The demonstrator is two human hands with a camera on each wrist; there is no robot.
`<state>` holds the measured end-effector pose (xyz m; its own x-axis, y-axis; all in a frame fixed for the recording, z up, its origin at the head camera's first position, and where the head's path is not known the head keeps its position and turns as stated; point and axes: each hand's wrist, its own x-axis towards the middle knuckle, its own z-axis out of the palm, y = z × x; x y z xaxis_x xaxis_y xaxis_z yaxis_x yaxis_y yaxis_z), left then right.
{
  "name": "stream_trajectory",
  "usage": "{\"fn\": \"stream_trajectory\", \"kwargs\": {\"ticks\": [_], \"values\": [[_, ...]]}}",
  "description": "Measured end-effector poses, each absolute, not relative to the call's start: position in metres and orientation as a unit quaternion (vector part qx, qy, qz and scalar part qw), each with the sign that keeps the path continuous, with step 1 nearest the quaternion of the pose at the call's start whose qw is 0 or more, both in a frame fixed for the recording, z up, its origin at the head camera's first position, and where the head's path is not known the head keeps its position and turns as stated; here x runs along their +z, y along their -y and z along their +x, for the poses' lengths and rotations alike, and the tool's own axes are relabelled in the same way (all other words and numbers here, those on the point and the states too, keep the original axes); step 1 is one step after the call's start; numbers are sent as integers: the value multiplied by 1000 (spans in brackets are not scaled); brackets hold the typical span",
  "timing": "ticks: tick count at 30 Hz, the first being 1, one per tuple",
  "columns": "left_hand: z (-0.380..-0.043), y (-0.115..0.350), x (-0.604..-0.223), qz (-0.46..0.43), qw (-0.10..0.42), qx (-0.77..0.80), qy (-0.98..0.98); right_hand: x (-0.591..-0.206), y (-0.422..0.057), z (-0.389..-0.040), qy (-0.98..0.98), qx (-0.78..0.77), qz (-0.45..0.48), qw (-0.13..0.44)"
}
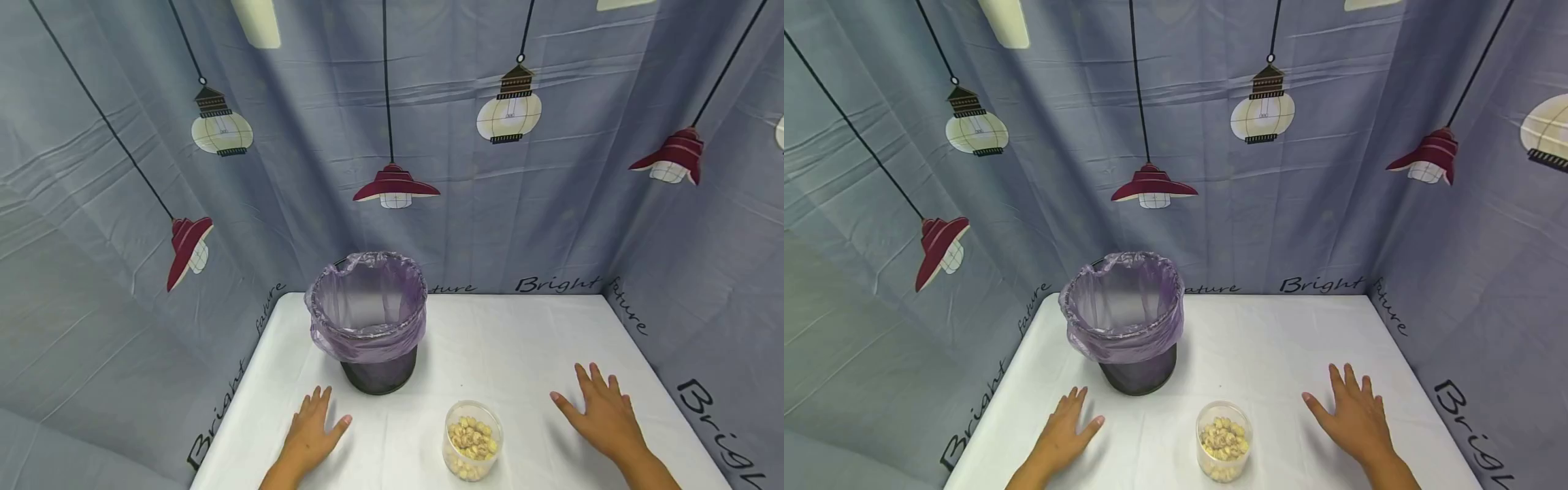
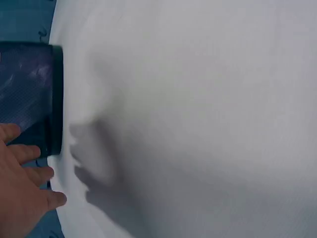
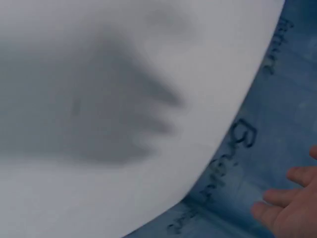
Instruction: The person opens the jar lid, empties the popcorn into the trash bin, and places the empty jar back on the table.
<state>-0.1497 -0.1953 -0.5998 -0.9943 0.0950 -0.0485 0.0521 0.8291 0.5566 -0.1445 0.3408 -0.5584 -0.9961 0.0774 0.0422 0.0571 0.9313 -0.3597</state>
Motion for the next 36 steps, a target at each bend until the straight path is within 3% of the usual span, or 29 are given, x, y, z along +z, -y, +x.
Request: {"fn": "stream_trajectory", "kwargs": {"ticks": [8,13,29,36], "values": [[-140,144,-622,180,66,401,-896,-519,-294,-146,980,190,42,47],[-139,105,-632,208,100,437,-869,-509,-256,-139,977,184,94,51],[-149,24,-647,299,171,508,-789,-522,-185,-125,957,205,191,-81],[-149,7,-655,316,189,570,-734,-535,-175,-122,957,211,182,-80]]}}
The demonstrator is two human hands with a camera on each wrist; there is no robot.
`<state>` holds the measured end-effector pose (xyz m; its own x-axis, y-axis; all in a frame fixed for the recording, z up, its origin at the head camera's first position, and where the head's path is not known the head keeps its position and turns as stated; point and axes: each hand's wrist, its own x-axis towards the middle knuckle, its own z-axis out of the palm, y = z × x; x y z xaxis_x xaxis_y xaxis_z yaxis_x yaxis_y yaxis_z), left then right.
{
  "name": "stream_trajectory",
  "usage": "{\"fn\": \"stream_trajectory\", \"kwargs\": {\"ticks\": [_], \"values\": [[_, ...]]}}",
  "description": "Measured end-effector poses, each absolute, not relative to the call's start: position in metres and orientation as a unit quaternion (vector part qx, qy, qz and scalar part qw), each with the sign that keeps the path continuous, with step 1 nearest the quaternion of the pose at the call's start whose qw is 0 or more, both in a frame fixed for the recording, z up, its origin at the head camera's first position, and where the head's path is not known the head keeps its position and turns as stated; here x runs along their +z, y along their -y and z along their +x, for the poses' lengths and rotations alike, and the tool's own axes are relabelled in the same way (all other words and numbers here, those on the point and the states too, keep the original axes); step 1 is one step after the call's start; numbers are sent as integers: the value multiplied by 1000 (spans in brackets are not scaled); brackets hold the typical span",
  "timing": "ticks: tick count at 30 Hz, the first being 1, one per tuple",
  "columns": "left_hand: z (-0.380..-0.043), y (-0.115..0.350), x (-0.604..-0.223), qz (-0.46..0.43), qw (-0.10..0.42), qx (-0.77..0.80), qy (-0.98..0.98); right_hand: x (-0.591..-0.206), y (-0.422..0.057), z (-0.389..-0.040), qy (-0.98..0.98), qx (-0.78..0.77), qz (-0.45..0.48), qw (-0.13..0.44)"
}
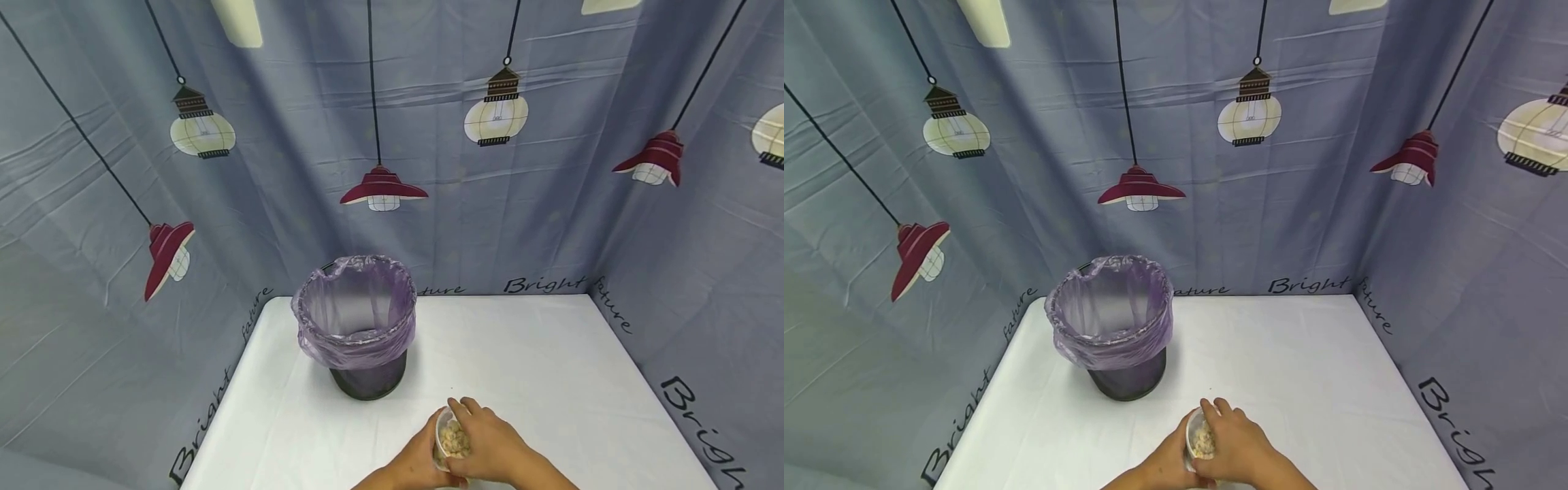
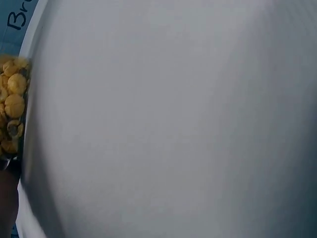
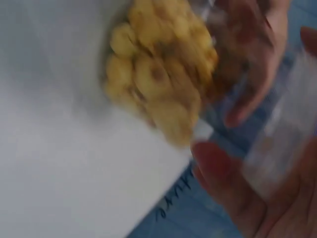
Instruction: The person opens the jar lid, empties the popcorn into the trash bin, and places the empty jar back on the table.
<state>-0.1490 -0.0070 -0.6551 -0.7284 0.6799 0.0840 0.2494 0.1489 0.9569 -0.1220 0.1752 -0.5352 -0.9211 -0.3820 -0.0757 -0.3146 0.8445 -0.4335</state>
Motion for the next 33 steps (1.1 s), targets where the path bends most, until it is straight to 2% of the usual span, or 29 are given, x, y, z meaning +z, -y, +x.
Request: {"fn": "stream_trajectory", "kwargs": {"ticks": [3,9,16,24,28,33], "values": [[-147,1,-659,312,162,579,-736,-547,-168,-120,-971,-172,-160,46],[-143,-5,-664,289,162,616,-714,-561,-160,-113,-983,-130,-130,-20],[-143,2,-645,311,115,546,-769,-551,-161,-114,-977,-165,-131,-10],[-145,15,-612,312,95,513,-794,-533,-163,-115,-965,-221,-140,-28],[-145,22,-598,306,94,501,-804,-528,-164,-115,-955,-252,-153,-31],[-149,31,-585,299,124,507,-799,-520,-166,-114,-945,-274,-179,-26]]}}
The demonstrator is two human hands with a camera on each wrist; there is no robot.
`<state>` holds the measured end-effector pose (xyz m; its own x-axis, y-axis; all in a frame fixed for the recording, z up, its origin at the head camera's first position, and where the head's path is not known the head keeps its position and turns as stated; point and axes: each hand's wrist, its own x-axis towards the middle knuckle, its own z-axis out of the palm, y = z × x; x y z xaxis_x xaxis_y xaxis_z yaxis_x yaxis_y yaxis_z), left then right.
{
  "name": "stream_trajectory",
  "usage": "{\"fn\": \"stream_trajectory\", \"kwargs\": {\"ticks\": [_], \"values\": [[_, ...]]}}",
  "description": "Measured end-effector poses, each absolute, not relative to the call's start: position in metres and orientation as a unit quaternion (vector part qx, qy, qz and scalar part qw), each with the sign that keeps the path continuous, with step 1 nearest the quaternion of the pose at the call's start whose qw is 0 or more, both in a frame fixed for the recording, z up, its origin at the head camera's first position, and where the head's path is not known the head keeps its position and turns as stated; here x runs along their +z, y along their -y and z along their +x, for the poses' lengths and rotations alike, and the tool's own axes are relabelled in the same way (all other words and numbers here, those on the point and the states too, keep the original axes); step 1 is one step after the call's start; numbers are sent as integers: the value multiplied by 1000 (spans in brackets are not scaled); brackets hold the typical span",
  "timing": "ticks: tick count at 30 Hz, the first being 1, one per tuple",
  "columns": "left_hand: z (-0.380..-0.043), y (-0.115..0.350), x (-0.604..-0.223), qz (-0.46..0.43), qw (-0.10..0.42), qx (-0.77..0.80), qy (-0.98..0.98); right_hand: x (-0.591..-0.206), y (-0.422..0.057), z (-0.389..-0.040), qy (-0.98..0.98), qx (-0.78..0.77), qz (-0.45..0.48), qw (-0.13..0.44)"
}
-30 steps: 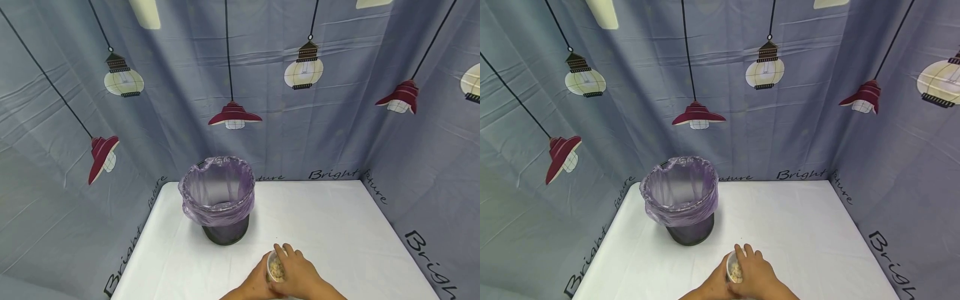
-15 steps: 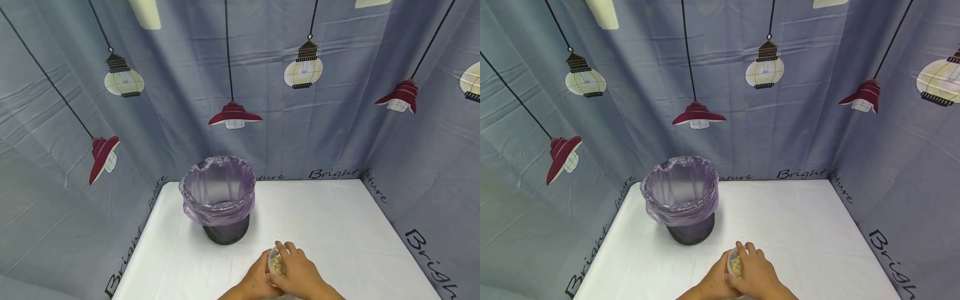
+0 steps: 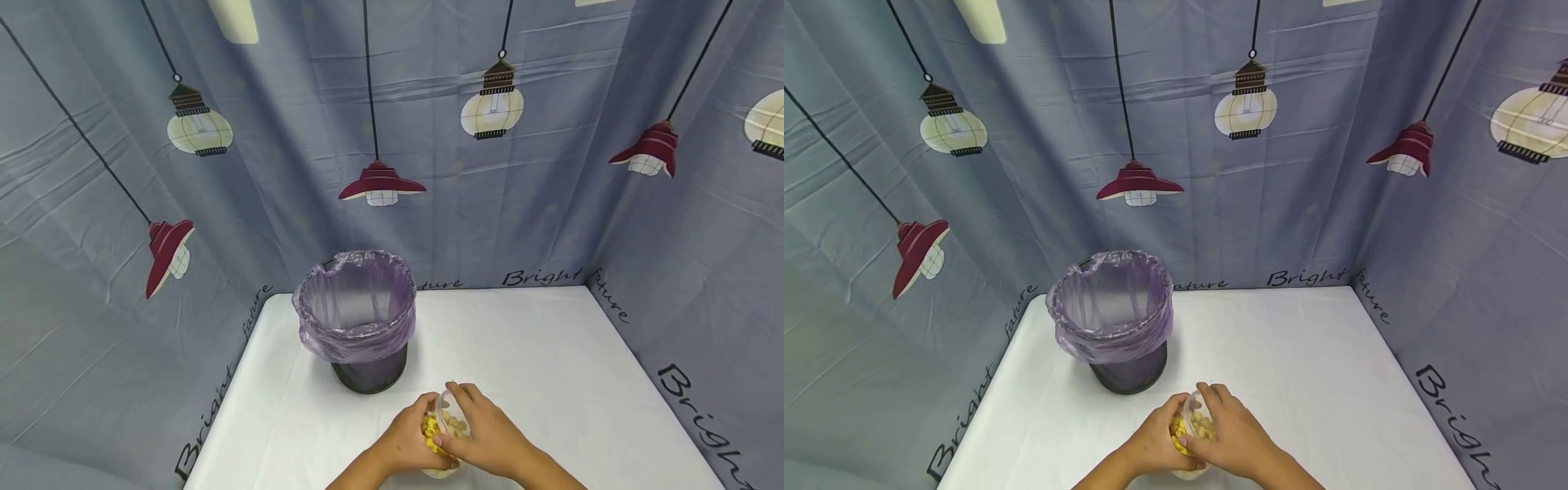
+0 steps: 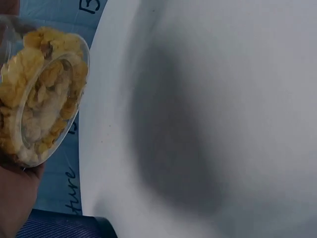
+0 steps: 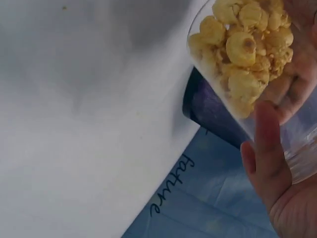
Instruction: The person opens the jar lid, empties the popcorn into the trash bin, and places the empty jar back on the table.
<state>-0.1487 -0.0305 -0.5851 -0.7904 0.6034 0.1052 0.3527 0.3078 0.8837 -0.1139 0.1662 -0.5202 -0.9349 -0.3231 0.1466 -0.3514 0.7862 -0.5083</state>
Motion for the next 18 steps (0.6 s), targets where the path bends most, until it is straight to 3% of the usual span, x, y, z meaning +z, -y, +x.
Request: {"fn": "stream_trajectory", "kwargs": {"ticks": [12,14,18], "values": [[-162,42,-569,332,194,558,-736,-515,-174,-113,921,279,259,85],[-163,43,-567,340,219,565,-719,-515,-175,-112,911,289,280,91],[-165,50,-564,362,330,606,-627,-514,-176,-108,884,304,343,87]]}}
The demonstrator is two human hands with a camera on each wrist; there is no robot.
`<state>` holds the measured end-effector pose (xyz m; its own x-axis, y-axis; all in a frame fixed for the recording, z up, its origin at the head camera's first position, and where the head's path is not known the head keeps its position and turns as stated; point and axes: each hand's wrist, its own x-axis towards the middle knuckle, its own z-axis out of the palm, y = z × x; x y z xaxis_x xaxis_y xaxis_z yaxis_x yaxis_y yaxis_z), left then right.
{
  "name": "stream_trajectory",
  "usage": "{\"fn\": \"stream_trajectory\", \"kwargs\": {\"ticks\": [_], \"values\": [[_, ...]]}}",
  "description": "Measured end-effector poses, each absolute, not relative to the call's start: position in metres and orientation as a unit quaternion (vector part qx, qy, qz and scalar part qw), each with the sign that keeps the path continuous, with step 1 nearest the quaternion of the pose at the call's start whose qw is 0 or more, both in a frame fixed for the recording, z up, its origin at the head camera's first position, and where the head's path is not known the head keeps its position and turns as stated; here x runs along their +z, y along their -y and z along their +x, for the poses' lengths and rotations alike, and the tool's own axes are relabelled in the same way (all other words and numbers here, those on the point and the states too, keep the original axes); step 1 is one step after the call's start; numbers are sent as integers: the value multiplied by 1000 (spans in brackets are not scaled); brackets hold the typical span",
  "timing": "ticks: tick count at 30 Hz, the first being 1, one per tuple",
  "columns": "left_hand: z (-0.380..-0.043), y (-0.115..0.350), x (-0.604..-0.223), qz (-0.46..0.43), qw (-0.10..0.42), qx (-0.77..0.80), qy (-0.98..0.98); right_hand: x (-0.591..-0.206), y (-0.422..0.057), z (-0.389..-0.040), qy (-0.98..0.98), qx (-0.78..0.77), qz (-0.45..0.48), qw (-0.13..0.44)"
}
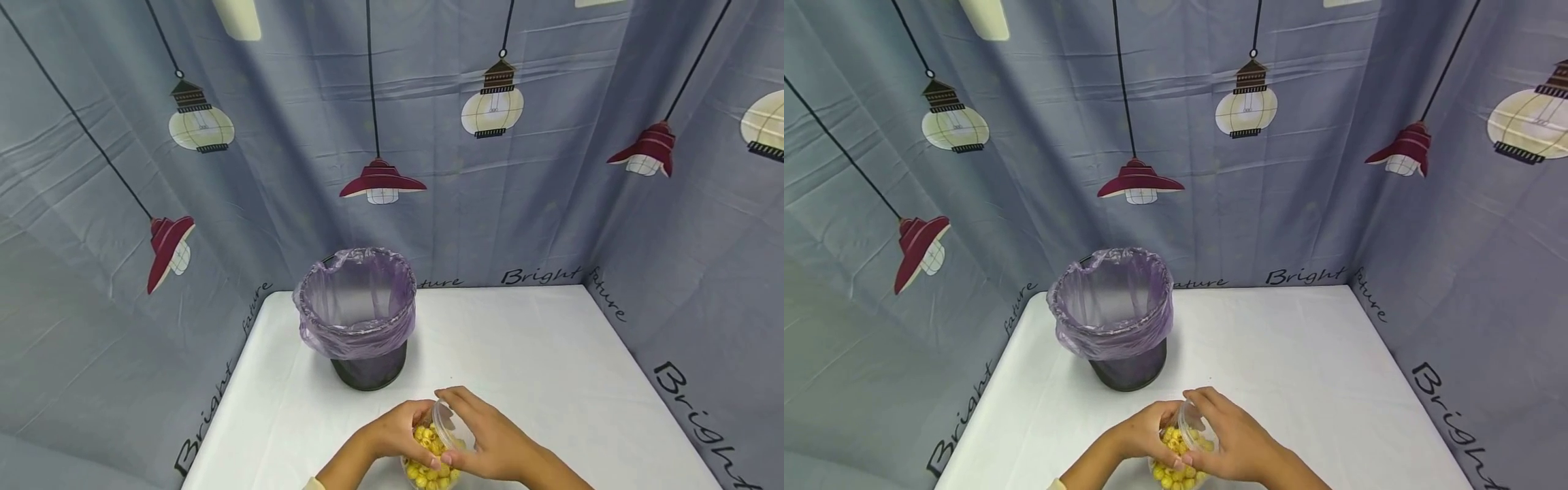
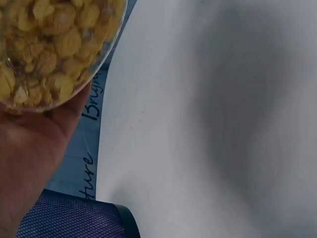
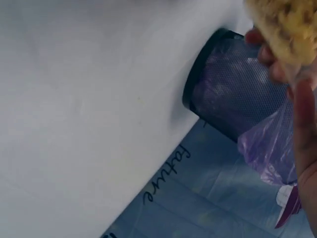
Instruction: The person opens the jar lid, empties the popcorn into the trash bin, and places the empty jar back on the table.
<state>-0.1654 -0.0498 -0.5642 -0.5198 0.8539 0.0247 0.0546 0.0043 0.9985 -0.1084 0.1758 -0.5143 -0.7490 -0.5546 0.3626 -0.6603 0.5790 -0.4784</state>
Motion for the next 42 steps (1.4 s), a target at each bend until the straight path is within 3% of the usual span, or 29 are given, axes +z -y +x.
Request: {"fn": "stream_trajectory", "kwargs": {"ticks": [4,6,8,10,12,16,19,21,23,30,32,34,37,38,40,42], "values": [[-169,55,-562,380,441,610,-538,-510,-177,-108,854,311,410,79],[-169,57,-561,382,464,601,-527,-507,-178,-108,846,308,428,79],[-168,58,-558,379,448,593,-551,-504,-179,-108,855,300,415,82],[-166,57,-554,377,378,574,-621,-502,-182,-108,876,294,374,81],[-162,55,-549,367,267,521,-723,-500,-184,-110,900,302,309,61],[-149,46,-542,345,36,331,-878,-499,-182,-116,920,354,167,-34],[-143,42,-543,337,-28,277,-899,-495,-178,-120,917,374,112,-80],[-142,42,-544,336,-8,295,-895,-492,-176,-122,919,366,118,-86],[-144,45,-545,339,44,323,-882,-488,-178,-123,919,352,155,-91],[-159,60,-544,374,375,548,-647,-475,-192,-121,846,361,372,-125],[-161,61,-546,372,447,585,-565,-473,-193,-120,810,385,419,-143],[-161,61,-549,368,479,608,-515,-472,-192,-119,781,406,449,-156],[-157,57,-552,356,482,624,-502,-474,-191,-119,765,422,462,-152],[-155,55,-553,350,453,621,-535,-475,-190,-118,780,424,440,-137],[-150,49,-554,364,351,577,-642,-478,-187,-119,823,417,376,-93],[-143,42,-559,392,183,462,-775,-482,-184,-120,865,412,277,-66]]}}
